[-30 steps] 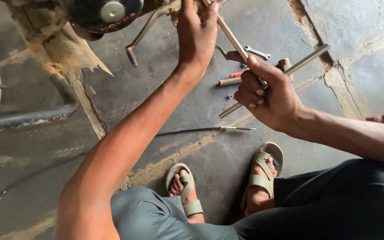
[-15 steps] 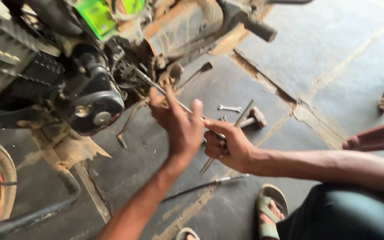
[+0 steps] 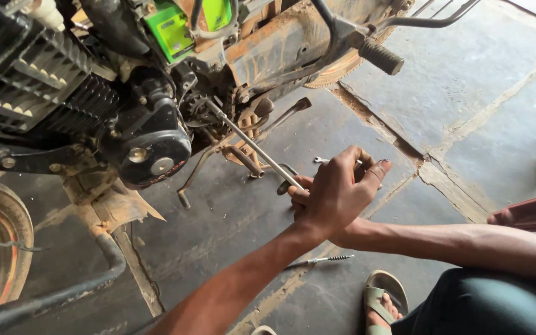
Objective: The person removes the sprocket cover and chain from a motorcycle using a T-handle wrench and other tools, then cleans and adjusts the internal gear area.
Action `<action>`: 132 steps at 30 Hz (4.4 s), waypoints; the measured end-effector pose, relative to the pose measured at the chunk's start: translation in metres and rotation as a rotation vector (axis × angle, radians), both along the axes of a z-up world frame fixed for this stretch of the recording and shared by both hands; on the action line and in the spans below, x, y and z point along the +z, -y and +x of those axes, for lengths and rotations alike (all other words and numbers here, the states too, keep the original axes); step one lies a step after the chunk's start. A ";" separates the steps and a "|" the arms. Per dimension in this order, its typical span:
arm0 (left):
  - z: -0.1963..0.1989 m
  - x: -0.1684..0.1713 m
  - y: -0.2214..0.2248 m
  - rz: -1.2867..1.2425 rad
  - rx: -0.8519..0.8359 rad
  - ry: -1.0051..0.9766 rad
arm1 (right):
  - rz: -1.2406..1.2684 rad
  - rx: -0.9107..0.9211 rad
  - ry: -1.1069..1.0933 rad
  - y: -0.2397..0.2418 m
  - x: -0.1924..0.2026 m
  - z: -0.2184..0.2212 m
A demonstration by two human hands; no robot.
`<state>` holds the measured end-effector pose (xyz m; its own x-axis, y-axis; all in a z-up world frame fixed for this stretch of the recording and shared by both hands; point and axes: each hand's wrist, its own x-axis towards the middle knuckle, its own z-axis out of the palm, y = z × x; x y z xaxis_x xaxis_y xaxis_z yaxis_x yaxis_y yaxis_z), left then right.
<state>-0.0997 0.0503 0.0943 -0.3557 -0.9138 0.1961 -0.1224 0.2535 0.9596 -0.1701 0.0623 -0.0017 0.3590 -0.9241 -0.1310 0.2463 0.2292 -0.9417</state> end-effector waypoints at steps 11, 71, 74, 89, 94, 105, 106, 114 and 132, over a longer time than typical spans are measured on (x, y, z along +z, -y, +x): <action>0.002 -0.002 -0.011 0.026 0.095 -0.085 | 0.053 0.100 -0.120 -0.004 0.025 0.000; 0.101 -0.070 0.029 0.427 0.448 -0.687 | -0.126 0.088 -0.543 -0.018 0.043 -0.002; 0.098 -0.072 0.029 0.408 0.472 -0.716 | -0.077 0.099 -0.411 -0.019 0.038 0.003; 0.095 -0.073 0.024 0.153 0.664 -0.330 | 0.198 0.070 0.157 -0.020 0.015 0.012; 0.069 -0.048 -0.016 -0.575 0.756 0.052 | -0.269 0.107 -0.224 -0.022 -0.006 0.005; 0.044 -0.037 -0.047 -0.150 0.069 -0.129 | 0.138 0.198 0.023 -0.026 -0.024 -0.007; 0.045 -0.038 -0.047 -0.199 0.079 -0.168 | 0.140 0.210 0.027 -0.024 -0.023 -0.008; 0.049 -0.045 -0.053 -0.176 0.114 -0.222 | 0.370 0.255 0.218 -0.015 -0.040 -0.008; 0.098 -0.062 -0.061 -0.318 -0.200 -0.424 | -0.851 0.440 -1.042 0.017 0.001 -0.049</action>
<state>-0.0018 0.1115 0.0326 -0.3459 -0.7095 0.6139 0.3370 0.5167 0.7870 -0.2194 0.0451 -0.0010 0.7204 -0.6933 0.0214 -0.5788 -0.6179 -0.5322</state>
